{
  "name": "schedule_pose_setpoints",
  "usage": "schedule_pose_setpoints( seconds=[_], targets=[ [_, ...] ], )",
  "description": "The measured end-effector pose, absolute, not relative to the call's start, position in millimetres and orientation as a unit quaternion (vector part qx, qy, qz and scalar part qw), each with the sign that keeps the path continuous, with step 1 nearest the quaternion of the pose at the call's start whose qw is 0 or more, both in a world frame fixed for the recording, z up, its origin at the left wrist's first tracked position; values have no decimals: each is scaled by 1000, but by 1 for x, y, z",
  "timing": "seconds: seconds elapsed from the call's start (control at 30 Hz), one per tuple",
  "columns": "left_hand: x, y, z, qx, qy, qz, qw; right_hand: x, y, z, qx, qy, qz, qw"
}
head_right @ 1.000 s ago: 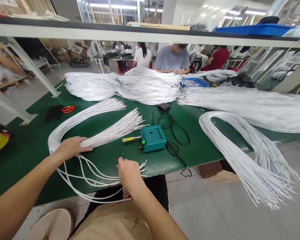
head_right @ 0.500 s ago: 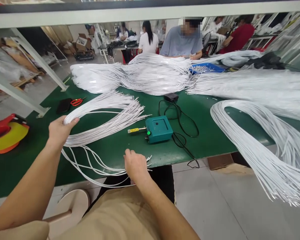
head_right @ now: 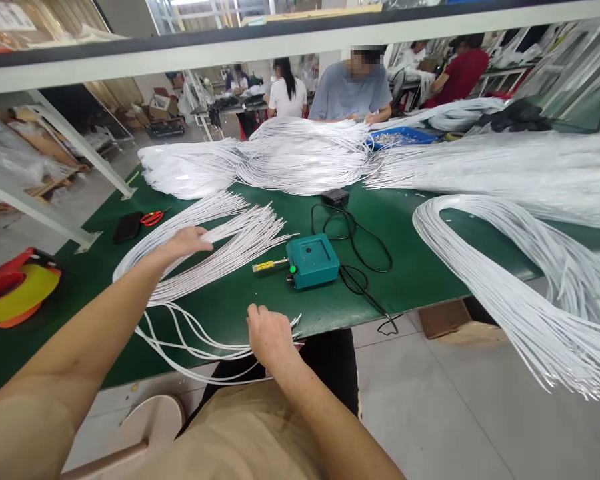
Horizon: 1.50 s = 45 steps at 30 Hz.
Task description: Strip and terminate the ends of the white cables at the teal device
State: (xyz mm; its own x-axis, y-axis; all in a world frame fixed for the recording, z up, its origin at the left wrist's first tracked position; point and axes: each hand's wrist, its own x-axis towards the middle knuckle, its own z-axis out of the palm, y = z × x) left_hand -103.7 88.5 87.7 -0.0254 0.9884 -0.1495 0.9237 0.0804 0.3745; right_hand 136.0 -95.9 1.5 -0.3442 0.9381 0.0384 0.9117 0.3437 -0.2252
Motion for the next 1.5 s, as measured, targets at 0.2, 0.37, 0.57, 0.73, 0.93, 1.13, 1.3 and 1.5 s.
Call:
schedule_pose_setpoints(
  seconds=[0.2,0.37,0.57,0.73,0.93,1.13,1.3,1.5],
  targets=[
    [-141,68,152,633,670,259,288,132,-105,6,-519,-845,110,59],
    [-140,52,201,658,513,404,375,119,-105,15,-483,-861,153,47],
    [-79,33,210,711,434,247,495,114,-94,36,-473,-842,253,55],
    [-25,-1,119,535,349,312,704,137,-60,39,-545,-684,401,273],
    [-24,-20,37,396,435,307,748,150,-26,35,-492,-432,592,470],
    [-26,-18,33,443,444,319,710,133,-18,36,-475,-376,606,516],
    [-25,-5,36,510,467,300,657,134,-15,32,-497,-387,574,523],
    [-24,6,34,513,459,308,657,137,-11,32,-476,-376,616,502]
  ],
)
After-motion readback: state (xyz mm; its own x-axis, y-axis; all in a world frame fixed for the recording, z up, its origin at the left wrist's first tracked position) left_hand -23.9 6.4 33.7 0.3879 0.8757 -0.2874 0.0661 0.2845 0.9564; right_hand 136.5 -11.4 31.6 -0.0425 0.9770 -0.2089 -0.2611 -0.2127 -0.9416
